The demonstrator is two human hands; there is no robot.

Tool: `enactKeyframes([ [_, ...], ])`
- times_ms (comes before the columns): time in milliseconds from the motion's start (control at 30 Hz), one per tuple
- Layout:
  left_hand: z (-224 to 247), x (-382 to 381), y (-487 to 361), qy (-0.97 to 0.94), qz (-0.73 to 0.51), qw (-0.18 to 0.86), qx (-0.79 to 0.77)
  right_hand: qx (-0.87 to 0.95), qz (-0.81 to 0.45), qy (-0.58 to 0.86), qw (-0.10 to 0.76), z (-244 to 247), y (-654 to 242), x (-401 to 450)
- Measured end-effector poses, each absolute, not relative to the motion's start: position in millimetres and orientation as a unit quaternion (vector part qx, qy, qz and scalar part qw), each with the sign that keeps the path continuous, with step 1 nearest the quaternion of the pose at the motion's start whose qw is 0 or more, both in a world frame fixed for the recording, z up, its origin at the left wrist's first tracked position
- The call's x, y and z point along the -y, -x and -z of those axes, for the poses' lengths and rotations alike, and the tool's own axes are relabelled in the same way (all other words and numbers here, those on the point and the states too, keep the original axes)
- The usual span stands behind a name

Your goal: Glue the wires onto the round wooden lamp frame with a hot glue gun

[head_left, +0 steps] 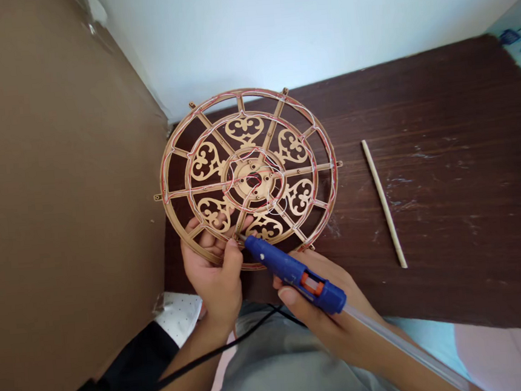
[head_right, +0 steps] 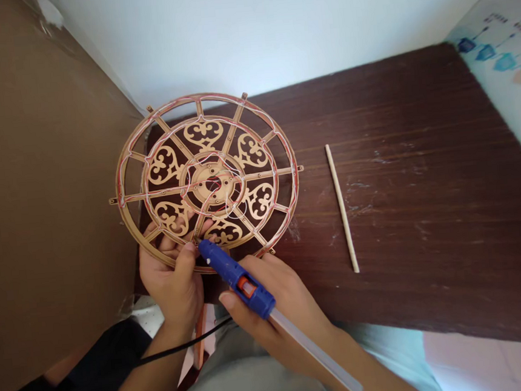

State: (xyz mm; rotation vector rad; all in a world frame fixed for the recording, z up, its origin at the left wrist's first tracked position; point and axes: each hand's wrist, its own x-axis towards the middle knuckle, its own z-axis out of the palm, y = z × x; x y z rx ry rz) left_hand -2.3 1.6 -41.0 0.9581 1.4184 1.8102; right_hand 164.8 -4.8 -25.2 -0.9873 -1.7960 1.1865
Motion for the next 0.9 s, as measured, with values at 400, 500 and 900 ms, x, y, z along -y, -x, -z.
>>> enactKeyframes([
  [400, 38.7, -1.0, -0.2, -0.340, -0.709, 0.339, -0.516, 0.707, -0.458, 0.391, 0.370, 24.9, -163.9, 4.3],
  [500, 39.8, -1.1, 0.1, -0.346, -0.706, 0.338, -0.517, 0.716, -0.455, 0.390, 0.358, 21.4, -164.5, 2.3],
  [900, 39.9, -1.6, -0.7, -0.358, -0.699, 0.331, -0.522, 0.714, -0.450, 0.400, 0.357, 19.1, -163.9, 1.0],
])
